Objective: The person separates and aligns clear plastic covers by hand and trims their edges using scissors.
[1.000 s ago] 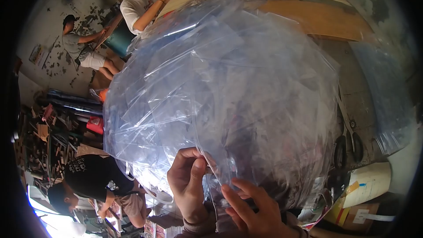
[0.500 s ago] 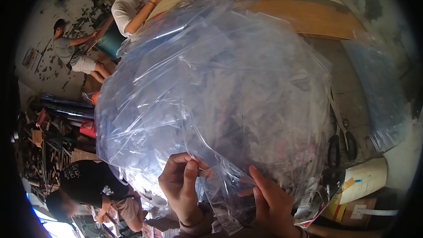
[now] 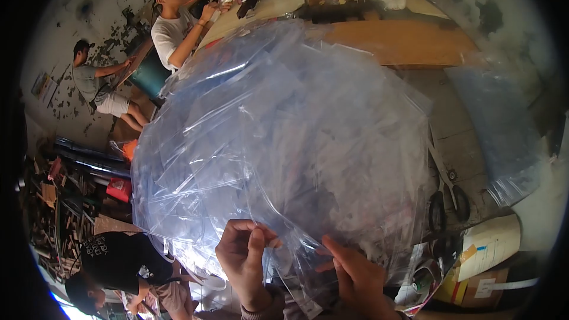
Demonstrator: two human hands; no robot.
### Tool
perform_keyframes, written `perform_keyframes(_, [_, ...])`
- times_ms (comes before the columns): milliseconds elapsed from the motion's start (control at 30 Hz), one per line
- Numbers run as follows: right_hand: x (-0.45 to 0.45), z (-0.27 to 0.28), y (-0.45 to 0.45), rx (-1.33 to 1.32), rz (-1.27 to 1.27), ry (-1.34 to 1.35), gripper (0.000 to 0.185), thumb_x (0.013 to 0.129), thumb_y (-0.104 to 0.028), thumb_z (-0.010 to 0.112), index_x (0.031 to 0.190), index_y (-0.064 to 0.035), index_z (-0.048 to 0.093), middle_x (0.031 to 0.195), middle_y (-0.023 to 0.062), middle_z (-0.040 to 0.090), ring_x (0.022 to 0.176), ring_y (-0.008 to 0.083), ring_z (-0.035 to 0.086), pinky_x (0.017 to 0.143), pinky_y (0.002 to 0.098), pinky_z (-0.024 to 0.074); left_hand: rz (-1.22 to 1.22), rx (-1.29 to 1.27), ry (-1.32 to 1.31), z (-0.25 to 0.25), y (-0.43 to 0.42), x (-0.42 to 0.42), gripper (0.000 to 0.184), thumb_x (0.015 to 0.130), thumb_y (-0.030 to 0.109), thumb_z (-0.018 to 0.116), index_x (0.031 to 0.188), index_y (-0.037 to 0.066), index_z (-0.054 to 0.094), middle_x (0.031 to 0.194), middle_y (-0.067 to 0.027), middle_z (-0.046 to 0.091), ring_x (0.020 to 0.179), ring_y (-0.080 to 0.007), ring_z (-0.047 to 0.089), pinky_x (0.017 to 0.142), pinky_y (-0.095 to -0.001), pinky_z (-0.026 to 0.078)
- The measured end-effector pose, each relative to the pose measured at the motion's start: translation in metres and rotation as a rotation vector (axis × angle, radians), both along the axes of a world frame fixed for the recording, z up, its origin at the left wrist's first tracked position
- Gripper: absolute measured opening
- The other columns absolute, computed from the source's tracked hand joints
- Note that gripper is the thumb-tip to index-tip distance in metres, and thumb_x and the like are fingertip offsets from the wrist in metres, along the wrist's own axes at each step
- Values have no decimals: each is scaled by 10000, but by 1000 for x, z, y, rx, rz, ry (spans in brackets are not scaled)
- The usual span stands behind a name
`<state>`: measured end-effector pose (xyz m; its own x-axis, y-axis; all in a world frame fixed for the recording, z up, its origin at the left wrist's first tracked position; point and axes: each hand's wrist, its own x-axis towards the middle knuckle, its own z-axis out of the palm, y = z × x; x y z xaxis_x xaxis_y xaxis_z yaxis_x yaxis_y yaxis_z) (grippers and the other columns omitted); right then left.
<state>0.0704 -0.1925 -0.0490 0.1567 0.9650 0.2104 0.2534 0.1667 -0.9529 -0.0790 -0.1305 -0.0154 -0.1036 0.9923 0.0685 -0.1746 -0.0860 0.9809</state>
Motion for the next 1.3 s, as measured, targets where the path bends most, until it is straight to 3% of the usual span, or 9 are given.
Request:
perform_keyframes(133, [-4,-5,2,76,-63,33,334,881,52,473,1170,-55,601,935,165,674,669,218,694,605,274,523,-24,39,174,0,2,-4,169,852,-32,579,1013,-53,532,872,-125,634,768,-166,639,692,-277,533])
perform_keyframes(333, [3,1,-1,29,2,-89,318,892,41,479,1176,-44,593,924,161,671,702,208,687,600,275,515,114,463,987,22,0,2,491,671,-187,518,1065,66,664,1012,-106,490,913,-193,564,717,-294,552])
perform_keyframes(667, [15,11,-5,-178,99,252,300,959,-62,425,1222,3,552,979,185,660,793,200,674,667,277,528,54,419,1135,18,-5,11,656,643,-118,556,1194,229,643,1069,-120,438,875,-203,516,680,-303,481])
perform_keyframes(767, [20,9,-5,-191,96,378,319,940,-115,488,1234,-5,549,977,163,667,777,205,673,672,280,531,48,431,1094,19,-3,15,580,675,-97,563,1188,164,636,1023,-120,465,802,-200,531,651,-306,475])
perform_keyframes(867, [30,9,-6,-163,376,164,530,902,-330,576,1326,-30,470,1158,177,604,987,271,624,833,355,494,53,363,844,11,-1,11,435,736,-68,570,1143,75,627,936,-123,501,737,-200,547,602,-292,488])
perform_keyframes(967, [26,4,-3,120,709,-120,662,867,-440,561,1411,-125,352,1476,203,243,1267,358,379,1009,467,338,-5,281,594,5,-2,2,312,797,54,633,1088,-4,539,873,-102,541,714,-158,573,549,-245,491])
perform_keyframes(1067, [17,2,-8,88,758,-221,856,786,-642,520,1437,-125,317,1502,198,175,1320,369,303,1044,451,271,-71,114,446,7,0,-12,413,769,63,714,1077,1,446,818,-63,567,731,-135,596,576,-236,494])
perform_keyframes(1233, [35,18,-16,195,316,-460,660,785,-379,698,1350,-140,454,1441,237,293,1295,406,356,1030,453,337,-176,240,459,-10,-7,-39,524,849,55,598,1316,-22,374,969,-113,554,882,-199,577,794,-308,475])
perform_keyframes(1300, [61,33,-13,192,150,-553,676,815,-432,640,1365,-108,417,1448,258,255,1282,413,366,1014,467,347,-197,314,569,-25,-16,-57,484,883,108,600,1319,-12,427,1148,-131,559,834,-154,583,711,-244,484])
